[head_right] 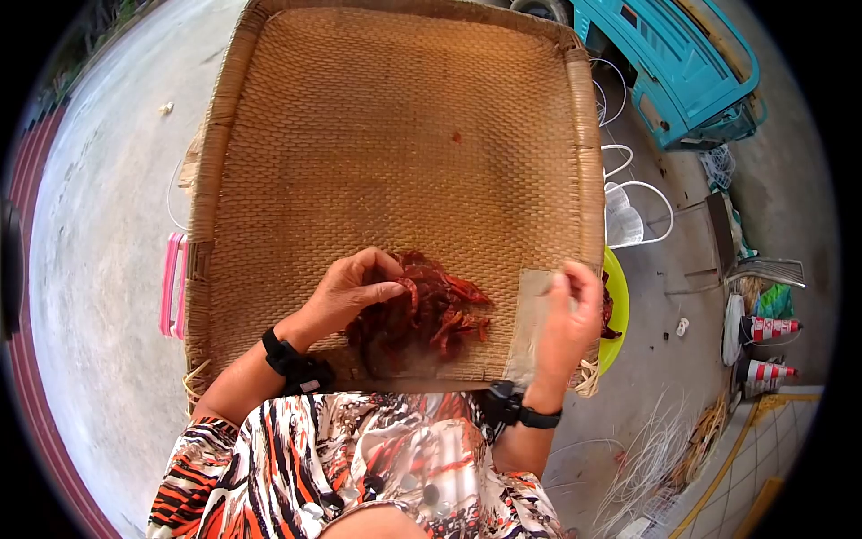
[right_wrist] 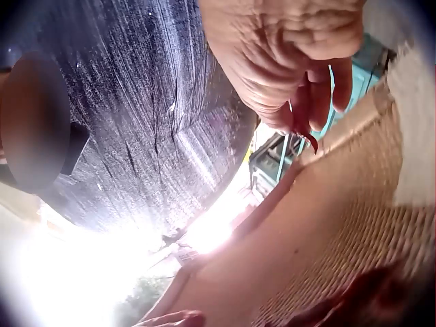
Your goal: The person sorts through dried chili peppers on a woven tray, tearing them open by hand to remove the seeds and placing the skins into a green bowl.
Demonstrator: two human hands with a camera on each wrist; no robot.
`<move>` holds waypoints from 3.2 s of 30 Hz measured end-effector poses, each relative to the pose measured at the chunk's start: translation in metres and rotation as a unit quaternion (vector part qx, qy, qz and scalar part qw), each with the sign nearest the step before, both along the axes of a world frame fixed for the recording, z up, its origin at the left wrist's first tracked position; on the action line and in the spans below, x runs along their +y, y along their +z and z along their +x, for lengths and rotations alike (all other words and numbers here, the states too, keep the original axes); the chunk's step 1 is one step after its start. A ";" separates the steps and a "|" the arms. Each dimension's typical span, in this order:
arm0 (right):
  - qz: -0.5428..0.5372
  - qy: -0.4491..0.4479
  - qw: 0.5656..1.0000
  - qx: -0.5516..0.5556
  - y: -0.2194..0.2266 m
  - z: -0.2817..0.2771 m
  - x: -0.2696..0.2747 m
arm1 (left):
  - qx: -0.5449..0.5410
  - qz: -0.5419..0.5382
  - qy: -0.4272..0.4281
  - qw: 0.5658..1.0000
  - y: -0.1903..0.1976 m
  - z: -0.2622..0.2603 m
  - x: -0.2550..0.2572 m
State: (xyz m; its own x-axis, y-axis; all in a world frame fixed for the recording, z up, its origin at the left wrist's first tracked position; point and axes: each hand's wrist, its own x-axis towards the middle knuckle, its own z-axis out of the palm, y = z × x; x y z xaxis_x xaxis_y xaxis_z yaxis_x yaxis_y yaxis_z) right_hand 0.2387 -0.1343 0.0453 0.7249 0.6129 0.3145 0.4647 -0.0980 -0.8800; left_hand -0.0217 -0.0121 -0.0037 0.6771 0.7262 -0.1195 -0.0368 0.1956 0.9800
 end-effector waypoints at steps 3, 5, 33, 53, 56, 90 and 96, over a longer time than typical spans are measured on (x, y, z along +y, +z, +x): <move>-0.058 -0.140 0.980 -0.128 0.013 0.037 -0.022 | 0.011 -0.010 -0.015 1.000 0.001 -0.002 0.000; -0.076 -0.209 0.948 -0.227 0.005 0.063 -0.035 | 0.001 -0.006 -0.017 1.000 0.000 -0.002 0.000; -0.099 0.044 0.990 -0.095 0.008 -0.008 -0.005 | -0.034 -0.058 -0.086 0.994 0.012 -0.004 -0.001; -0.252 0.202 0.918 -0.233 -0.023 -0.033 0.003 | 0.002 -0.027 -0.083 0.996 0.002 0.000 -0.002; -0.212 0.180 0.940 -0.197 -0.018 -0.032 0.005 | 0.000 -0.034 -0.081 0.996 0.004 0.000 -0.002; -0.110 -0.165 0.973 -0.118 0.014 0.042 -0.050 | -0.050 -0.044 0.027 0.997 0.015 -0.005 -0.001; -0.174 0.191 0.960 -0.105 -0.012 -0.040 -0.005 | -0.039 -0.050 -0.012 0.998 0.018 -0.003 -0.004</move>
